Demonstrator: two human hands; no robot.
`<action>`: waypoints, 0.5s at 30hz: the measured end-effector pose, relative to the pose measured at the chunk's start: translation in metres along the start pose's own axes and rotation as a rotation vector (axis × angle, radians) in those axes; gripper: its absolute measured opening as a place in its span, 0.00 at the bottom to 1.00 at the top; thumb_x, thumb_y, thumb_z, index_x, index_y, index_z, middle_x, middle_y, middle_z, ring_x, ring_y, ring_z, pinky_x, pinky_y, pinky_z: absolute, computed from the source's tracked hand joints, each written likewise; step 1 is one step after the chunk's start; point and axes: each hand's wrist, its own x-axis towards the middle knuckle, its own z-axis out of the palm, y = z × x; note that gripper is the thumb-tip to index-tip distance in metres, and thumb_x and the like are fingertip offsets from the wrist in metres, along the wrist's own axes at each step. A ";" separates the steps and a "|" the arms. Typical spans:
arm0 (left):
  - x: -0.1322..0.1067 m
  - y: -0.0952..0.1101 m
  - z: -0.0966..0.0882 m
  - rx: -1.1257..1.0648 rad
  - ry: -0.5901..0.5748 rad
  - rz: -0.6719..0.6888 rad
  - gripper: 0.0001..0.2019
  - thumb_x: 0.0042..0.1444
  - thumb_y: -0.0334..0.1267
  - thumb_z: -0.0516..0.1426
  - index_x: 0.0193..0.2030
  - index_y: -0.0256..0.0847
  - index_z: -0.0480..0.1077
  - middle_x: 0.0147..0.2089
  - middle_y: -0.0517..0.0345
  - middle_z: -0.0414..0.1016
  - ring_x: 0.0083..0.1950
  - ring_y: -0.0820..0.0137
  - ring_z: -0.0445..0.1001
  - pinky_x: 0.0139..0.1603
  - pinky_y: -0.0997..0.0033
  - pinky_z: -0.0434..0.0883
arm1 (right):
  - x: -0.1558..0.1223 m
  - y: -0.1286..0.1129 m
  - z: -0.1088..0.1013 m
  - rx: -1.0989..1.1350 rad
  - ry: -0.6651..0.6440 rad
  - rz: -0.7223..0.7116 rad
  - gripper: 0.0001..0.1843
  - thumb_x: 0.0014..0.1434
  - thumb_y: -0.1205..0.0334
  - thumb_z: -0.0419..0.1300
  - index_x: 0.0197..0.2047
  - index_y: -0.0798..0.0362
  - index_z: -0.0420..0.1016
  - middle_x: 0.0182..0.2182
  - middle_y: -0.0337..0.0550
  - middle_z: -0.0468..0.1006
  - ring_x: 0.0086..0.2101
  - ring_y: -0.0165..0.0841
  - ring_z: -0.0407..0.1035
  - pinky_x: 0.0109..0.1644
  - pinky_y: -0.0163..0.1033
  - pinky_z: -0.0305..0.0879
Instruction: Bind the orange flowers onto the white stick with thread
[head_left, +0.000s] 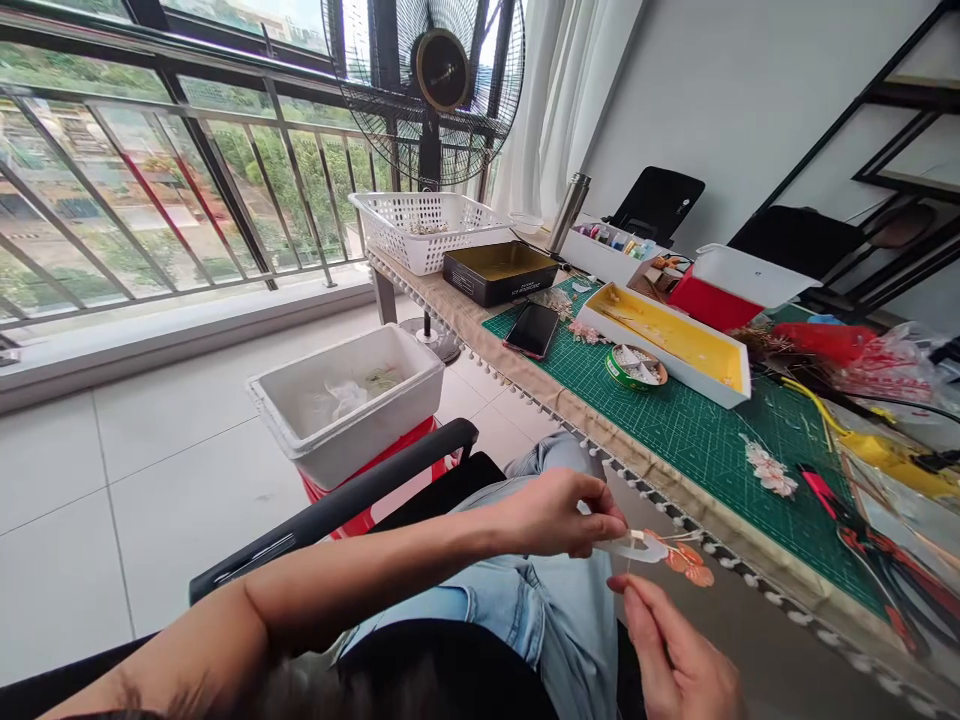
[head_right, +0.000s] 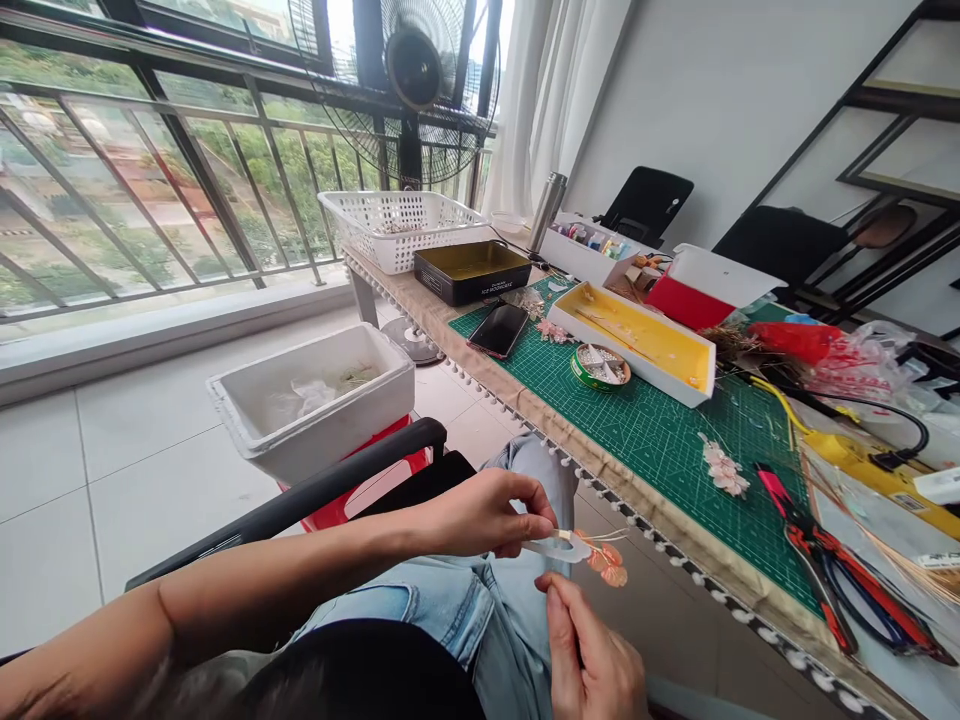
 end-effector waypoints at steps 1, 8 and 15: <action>0.001 -0.002 -0.001 -0.059 -0.042 -0.027 0.08 0.56 0.40 0.58 0.35 0.36 0.69 0.21 0.67 0.64 0.21 0.80 0.63 0.23 0.80 0.59 | 0.002 0.004 0.001 0.009 0.000 -0.014 0.19 0.61 0.45 0.52 0.37 0.45 0.80 0.34 0.42 0.82 0.30 0.37 0.76 0.34 0.34 0.66; 0.000 -0.002 -0.008 -0.140 -0.137 -0.085 0.08 0.57 0.40 0.57 0.33 0.36 0.68 0.22 0.67 0.64 0.20 0.81 0.63 0.23 0.80 0.59 | 0.015 0.042 0.005 0.014 -0.151 -0.026 0.21 0.62 0.46 0.51 0.39 0.50 0.80 0.35 0.46 0.81 0.36 0.38 0.75 0.41 0.37 0.69; -0.026 0.011 0.015 0.554 -0.164 0.033 0.04 0.57 0.37 0.57 0.36 0.40 0.71 0.29 0.60 0.74 0.29 0.74 0.70 0.30 0.76 0.61 | 0.083 0.009 -0.026 -0.051 -0.489 -0.120 0.19 0.61 0.49 0.49 0.31 0.49 0.76 0.24 0.39 0.76 0.27 0.35 0.70 0.32 0.37 0.66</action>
